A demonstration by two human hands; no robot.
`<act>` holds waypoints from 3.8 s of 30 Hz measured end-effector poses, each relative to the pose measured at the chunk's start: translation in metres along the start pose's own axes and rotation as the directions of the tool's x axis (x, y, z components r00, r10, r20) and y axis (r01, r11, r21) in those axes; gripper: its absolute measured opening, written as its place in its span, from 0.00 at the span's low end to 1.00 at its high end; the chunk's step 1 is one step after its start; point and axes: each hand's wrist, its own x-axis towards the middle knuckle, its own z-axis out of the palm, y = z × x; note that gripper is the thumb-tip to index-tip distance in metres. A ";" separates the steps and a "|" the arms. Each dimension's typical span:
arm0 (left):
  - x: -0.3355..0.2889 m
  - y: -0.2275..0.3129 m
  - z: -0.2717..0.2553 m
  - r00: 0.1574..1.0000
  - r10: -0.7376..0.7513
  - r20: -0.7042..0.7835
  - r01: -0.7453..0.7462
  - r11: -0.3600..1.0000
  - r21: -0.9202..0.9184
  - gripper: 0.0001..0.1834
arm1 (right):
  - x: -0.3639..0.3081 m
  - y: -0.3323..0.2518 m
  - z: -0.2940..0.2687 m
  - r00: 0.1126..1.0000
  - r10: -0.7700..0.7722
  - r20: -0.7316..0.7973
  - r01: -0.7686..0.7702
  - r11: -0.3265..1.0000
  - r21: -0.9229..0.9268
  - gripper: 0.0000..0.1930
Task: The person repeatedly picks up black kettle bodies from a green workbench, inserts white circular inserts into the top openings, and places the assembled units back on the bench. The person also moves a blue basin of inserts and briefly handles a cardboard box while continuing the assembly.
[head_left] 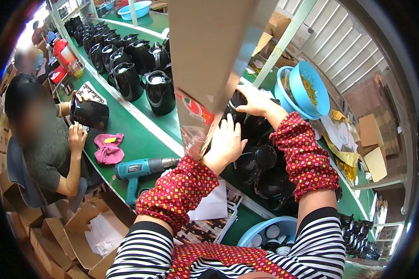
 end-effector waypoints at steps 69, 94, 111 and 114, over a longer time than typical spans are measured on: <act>-0.010 0.012 -0.018 0.986 0.150 0.076 -0.158 0.981 0.110 0.32 | 0.003 -0.020 -0.038 0.901 -0.146 0.409 0.267 0.929 -0.257 0.27; -0.006 0.012 -0.019 0.983 0.136 0.123 -0.144 0.988 0.063 0.30 | 0.025 0.041 0.037 0.979 0.160 0.124 -0.102 0.919 -0.381 0.46; 0.001 0.016 -0.022 0.991 0.058 0.122 -0.046 0.995 -0.092 0.23 | 0.009 0.025 0.054 0.906 0.422 -0.020 -0.410 0.867 -0.284 0.49; 0.001 0.018 -0.016 0.994 0.057 0.089 -0.048 0.993 -0.104 0.23 | 0.005 0.026 0.073 0.830 0.536 -0.156 -0.557 0.776 -0.296 0.50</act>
